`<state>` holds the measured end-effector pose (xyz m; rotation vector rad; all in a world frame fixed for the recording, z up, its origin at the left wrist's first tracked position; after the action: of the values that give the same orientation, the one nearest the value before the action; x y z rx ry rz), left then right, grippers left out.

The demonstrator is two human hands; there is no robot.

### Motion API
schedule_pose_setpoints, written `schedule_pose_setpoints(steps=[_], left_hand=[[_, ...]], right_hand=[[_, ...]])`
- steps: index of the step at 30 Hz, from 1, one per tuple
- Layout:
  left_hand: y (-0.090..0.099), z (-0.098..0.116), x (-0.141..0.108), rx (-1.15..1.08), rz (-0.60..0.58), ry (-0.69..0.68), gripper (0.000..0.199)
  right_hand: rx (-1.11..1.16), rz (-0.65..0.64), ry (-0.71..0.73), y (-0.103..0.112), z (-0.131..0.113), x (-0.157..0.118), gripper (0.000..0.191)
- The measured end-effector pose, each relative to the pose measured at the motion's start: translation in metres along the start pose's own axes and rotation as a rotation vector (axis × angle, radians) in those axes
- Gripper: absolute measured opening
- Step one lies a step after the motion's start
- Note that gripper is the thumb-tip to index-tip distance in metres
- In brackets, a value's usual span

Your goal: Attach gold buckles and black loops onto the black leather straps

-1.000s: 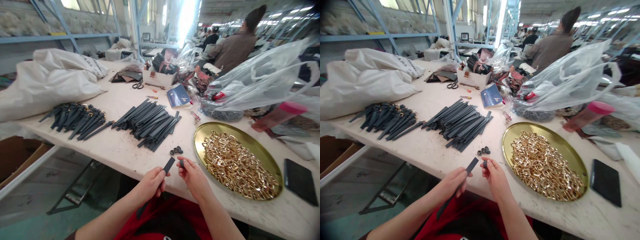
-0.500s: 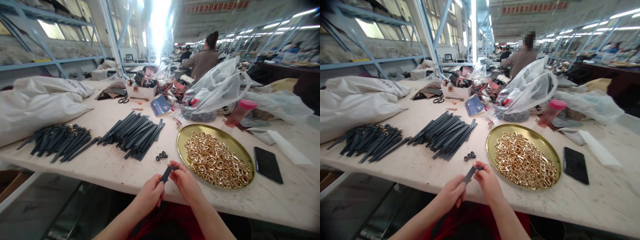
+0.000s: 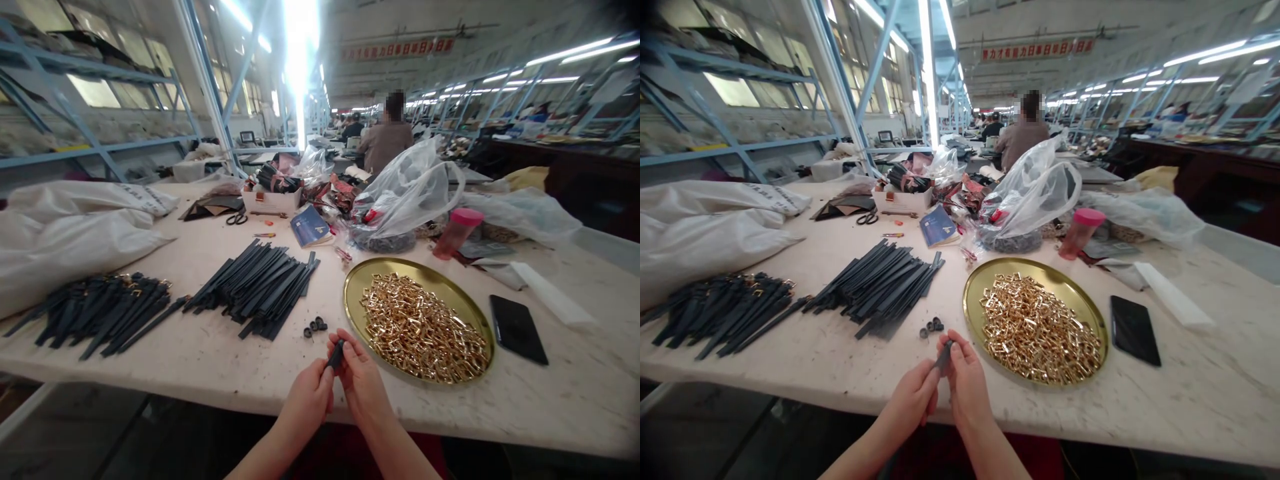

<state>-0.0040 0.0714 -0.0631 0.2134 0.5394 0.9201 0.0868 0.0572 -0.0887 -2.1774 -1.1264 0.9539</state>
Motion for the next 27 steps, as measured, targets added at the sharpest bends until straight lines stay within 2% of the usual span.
schedule_pose_setpoints(steps=[3, 6, 10, 14, 16, 18, 20, 21, 23, 25, 27], left_hand=[[0.010, 0.012, -0.002, 0.155, 0.048, -0.109, 0.028], [0.014, 0.018, -0.003, 0.226, 0.020, -0.174, 0.028], [0.017, 0.017, -0.004, 0.068, 0.035, -0.178, 0.033], [0.004, -0.002, -0.003, -0.139, -0.086, -0.018, 0.051], [0.010, -0.004, -0.001, -0.211, -0.034, -0.022, 0.056], [0.021, -0.001, 0.002, -0.242, 0.036, -0.080, 0.055], [0.026, 0.000, 0.007, -0.235, 0.039, -0.110, 0.046], [0.025, -0.001, 0.010, -0.242, 0.020, -0.100, 0.040], [0.019, -0.009, 0.015, -0.300, -0.022, -0.029, 0.035], [0.009, -0.017, 0.018, -0.378, -0.060, 0.058, 0.033], [0.000, -0.018, 0.020, -0.394, -0.096, 0.075, 0.029]], right_hand=[[-0.077, -0.017, 0.022, 0.003, 0.000, -0.005, 0.043], [-0.195, -0.070, 0.004, 0.002, 0.004, -0.010, 0.047], [-0.295, -0.137, 0.018, -0.008, 0.002, -0.014, 0.057], [-0.423, -0.073, 0.119, -0.009, -0.009, -0.019, 0.061], [-0.504, -0.131, 0.145, -0.012, -0.007, -0.022, 0.059], [-0.631, -0.251, 0.180, -0.017, -0.008, -0.022, 0.054], [-0.896, -0.312, 0.315, -0.020, -0.026, -0.014, 0.044], [-1.086, -0.293, 0.422, -0.021, -0.042, -0.008, 0.038], [-1.532, -0.177, 0.619, -0.022, -0.077, 0.009, 0.025], [-1.927, -0.054, 0.681, -0.023, -0.101, 0.029, 0.021], [-2.177, 0.002, 0.665, -0.023, -0.111, 0.047, 0.018]])
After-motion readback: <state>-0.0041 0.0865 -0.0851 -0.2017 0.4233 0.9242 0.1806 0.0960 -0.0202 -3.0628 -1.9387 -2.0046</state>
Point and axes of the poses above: each hand's wrist, its own x-axis towards the middle knuckle, its own y-axis out of the back of the hand, z = x × y, the point moved 9 cm from there along x, towards the middle knuckle, and after that the axes turned 2 degrees about y, right-handed, at the moved point
